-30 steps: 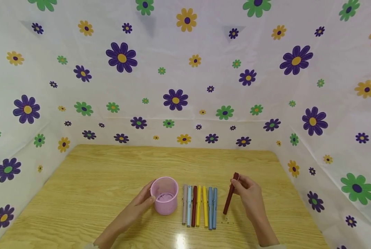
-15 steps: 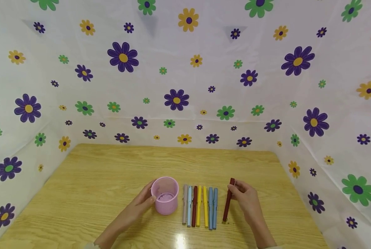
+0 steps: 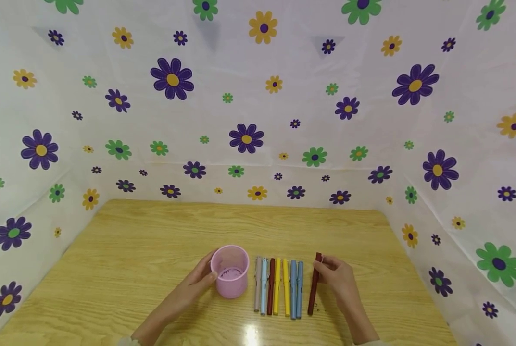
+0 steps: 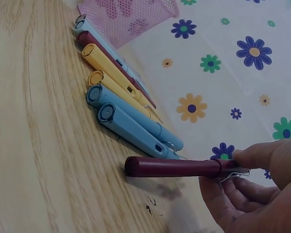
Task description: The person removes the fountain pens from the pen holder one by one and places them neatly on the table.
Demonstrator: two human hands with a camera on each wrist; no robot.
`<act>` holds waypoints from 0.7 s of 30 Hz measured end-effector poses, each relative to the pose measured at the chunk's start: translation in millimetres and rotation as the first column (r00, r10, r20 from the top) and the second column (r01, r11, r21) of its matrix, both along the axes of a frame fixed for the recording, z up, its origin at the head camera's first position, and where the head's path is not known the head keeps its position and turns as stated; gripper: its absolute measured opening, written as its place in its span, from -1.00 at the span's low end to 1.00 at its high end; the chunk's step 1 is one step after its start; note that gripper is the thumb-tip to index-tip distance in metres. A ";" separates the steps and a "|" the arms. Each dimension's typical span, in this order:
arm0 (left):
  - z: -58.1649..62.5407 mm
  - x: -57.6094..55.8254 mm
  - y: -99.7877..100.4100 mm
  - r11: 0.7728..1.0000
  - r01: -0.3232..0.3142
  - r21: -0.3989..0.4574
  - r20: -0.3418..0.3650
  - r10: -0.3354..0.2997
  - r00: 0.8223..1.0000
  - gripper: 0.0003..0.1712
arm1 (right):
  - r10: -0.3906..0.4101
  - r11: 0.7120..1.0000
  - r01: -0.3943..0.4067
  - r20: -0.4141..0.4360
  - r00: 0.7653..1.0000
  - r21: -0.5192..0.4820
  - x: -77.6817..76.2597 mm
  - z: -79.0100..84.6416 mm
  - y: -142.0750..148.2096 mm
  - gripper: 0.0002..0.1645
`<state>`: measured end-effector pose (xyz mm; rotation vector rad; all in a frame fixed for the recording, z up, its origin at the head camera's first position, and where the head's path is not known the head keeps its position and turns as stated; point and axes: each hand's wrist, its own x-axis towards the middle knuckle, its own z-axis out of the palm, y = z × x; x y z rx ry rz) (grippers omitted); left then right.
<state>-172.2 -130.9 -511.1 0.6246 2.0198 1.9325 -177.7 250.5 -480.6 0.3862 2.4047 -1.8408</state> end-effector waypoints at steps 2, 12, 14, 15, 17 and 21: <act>0.0 -0.2 -0.1 1.000 -0.001 0.001 0.004 0.001 1.000 -0.23 | -0.004 1.000 0.004 0.004 1.000 0.003 -0.2 -0.5 -1.4 -0.43; -0.8 -0.8 0.0 1.000 0.003 0.006 0.012 -0.003 1.000 -0.22 | -0.005 0.992 0.003 0.011 1.000 0.127 -1.3 -5.6 -3.8 -0.39; -1.1 -0.9 0.1 1.000 0.002 0.004 0.006 -0.002 1.000 -0.22 | -0.007 0.986 0.005 0.012 1.000 0.165 -1.8 -7.1 -3.6 -0.40; -1.0 -0.9 0.2 1.000 0.003 0.003 0.004 -0.003 1.000 -0.22 | -0.006 0.984 0.005 0.010 1.000 0.179 -1.9 -7.9 -3.5 -0.40; -0.8 -1.0 0.3 1.000 0.004 0.003 -0.005 -0.004 1.000 -0.22 | -0.009 0.979 0.008 0.001 1.000 0.204 -2.3 -9.5 -3.7 -0.42; 0.2 -1.1 0.6 1.000 0.008 0.011 -0.019 -0.008 1.000 -0.22 | -0.013 0.976 0.016 -0.016 1.000 0.217 -2.8 -11.7 -5.5 -0.45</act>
